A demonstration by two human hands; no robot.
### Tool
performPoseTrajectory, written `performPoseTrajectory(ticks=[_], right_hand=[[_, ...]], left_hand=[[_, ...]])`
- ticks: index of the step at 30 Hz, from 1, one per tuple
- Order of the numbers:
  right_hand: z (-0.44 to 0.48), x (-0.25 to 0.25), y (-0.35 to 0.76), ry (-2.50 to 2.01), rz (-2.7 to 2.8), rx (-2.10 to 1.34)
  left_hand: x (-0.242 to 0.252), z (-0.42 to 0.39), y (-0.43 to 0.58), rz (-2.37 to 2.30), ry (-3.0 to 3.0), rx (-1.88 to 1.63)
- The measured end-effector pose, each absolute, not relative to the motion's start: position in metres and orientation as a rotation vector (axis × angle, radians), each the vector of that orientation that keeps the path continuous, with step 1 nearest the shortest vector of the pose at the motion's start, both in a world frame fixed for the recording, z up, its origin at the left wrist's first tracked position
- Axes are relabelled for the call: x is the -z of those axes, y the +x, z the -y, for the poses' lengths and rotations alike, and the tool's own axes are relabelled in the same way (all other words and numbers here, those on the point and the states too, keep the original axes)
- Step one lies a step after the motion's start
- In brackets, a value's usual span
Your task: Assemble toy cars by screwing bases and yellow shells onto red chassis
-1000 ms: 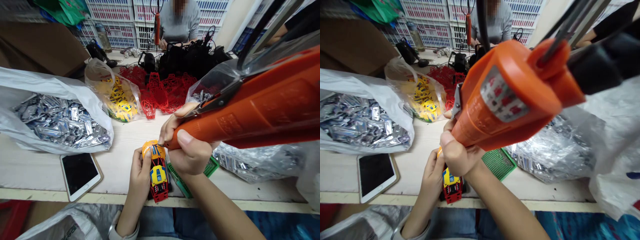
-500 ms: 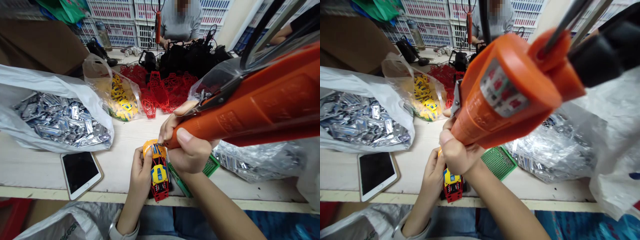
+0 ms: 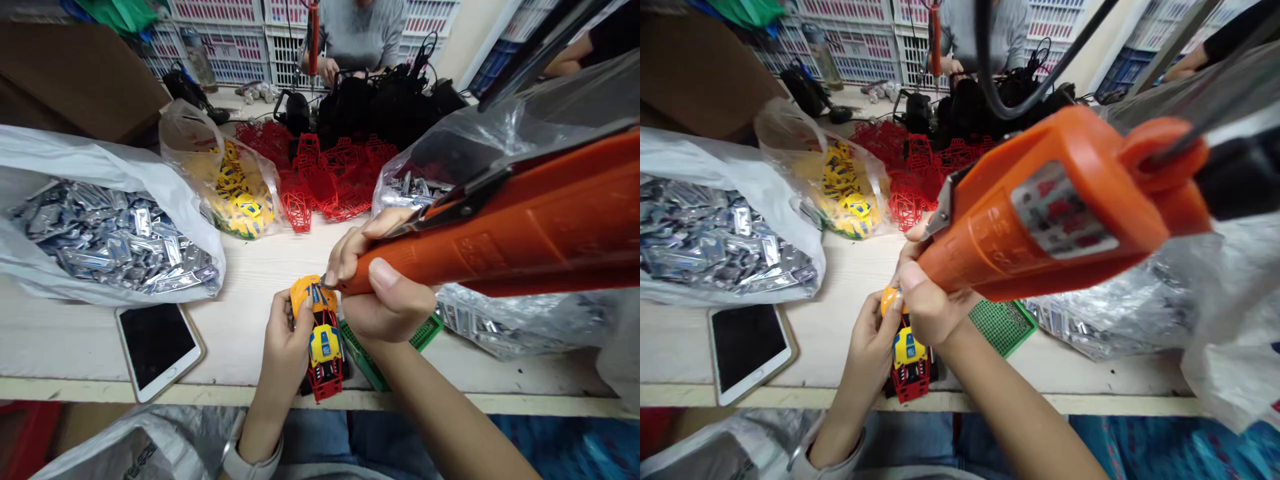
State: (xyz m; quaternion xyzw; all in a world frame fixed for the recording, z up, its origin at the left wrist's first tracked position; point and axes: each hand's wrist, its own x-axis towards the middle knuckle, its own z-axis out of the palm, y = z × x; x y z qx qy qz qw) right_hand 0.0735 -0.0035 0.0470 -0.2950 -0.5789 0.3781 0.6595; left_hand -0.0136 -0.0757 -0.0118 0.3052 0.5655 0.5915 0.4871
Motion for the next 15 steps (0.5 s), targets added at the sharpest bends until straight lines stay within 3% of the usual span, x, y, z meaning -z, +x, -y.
performPoseTrajectory(ticks=[9, 15], right_hand=[[0.008, -0.094, 0.084, -0.51, 1.017, -0.978], [0.045, -0.074, 0.138, -0.567, 1.061, -1.124]], left_hand=[[0.014, 0.082, -0.016, -1.377, 0.718, -1.407], [0.01, 0.08, -0.015, -1.362, 0.716, -1.39]])
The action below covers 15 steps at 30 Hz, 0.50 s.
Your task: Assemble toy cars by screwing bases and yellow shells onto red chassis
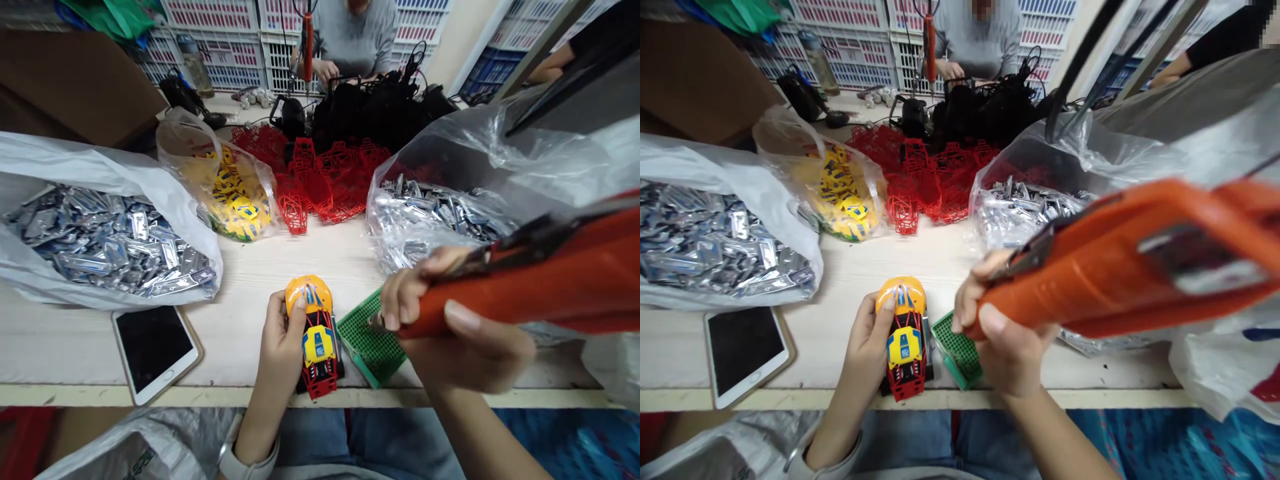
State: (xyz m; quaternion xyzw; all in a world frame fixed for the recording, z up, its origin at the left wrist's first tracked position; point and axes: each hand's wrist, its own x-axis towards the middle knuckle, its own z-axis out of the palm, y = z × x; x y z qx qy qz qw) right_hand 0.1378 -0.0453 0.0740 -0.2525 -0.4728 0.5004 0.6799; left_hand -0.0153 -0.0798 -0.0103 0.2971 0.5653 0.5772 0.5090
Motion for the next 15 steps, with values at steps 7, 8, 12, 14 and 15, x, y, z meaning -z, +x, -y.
performPoseTrajectory(ticks=[7, 8, 12, 14, 15], right_hand=[[0.07, -0.046, 0.15, -0.577, 1.103, -1.12], [0.071, -0.045, 0.149, -0.574, 1.104, -1.122], [0.073, -0.043, 0.144, -0.593, 1.087, -1.105], [0.075, -0.044, 0.143, -0.601, 1.062, -1.101], [0.076, -0.044, 0.143, -0.602, 1.054, -1.105]], left_hand=[[0.004, 0.081, -0.013, -1.442, 0.729, -1.393], [0.003, 0.081, -0.013, -1.453, 0.723, -1.392], [0.001, 0.084, -0.012, -1.485, 0.722, -1.379], [0.001, 0.085, -0.013, -1.479, 0.71, -1.373], [0.002, 0.085, -0.013, -1.473, 0.697, -1.367]])
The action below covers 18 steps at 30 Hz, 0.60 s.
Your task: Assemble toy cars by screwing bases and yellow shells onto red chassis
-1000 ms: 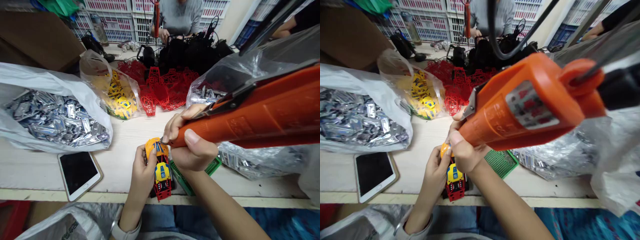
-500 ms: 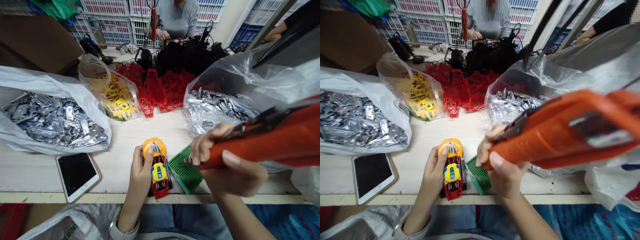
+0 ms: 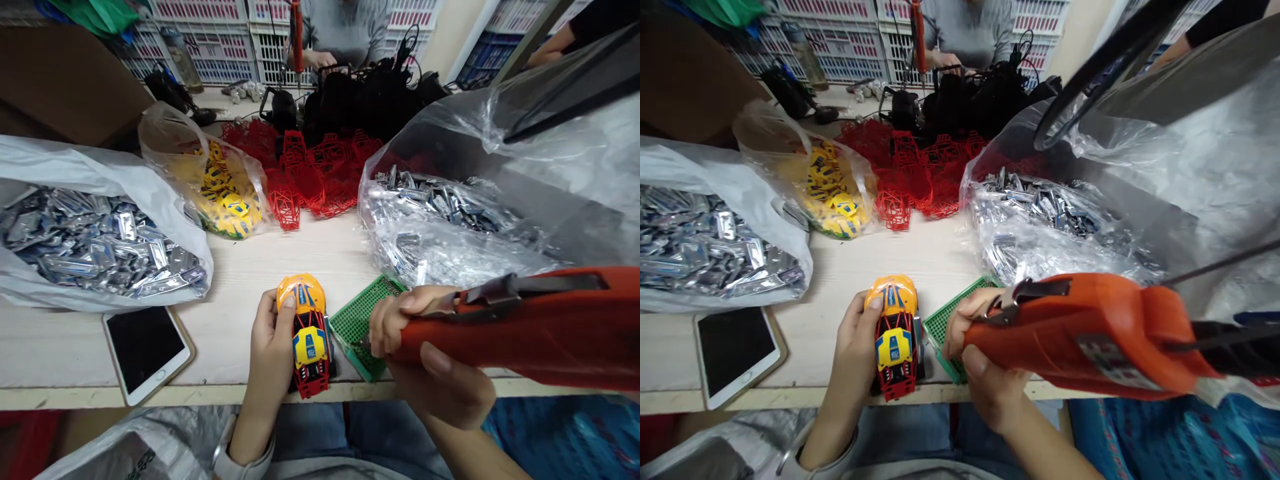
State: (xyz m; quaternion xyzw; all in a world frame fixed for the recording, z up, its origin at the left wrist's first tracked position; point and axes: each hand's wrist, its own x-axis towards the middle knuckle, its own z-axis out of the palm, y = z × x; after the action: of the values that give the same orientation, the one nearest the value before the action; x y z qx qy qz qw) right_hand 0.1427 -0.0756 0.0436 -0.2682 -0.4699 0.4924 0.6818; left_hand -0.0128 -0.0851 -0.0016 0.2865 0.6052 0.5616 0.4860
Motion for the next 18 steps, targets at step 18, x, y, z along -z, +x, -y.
performPoseTrajectory(ticks=[18], right_hand=[[0.084, -0.093, 0.15, -0.674, 1.093, -0.967]], left_hand=[[0.004, 0.088, -0.015, -1.449, 0.768, -1.403]])
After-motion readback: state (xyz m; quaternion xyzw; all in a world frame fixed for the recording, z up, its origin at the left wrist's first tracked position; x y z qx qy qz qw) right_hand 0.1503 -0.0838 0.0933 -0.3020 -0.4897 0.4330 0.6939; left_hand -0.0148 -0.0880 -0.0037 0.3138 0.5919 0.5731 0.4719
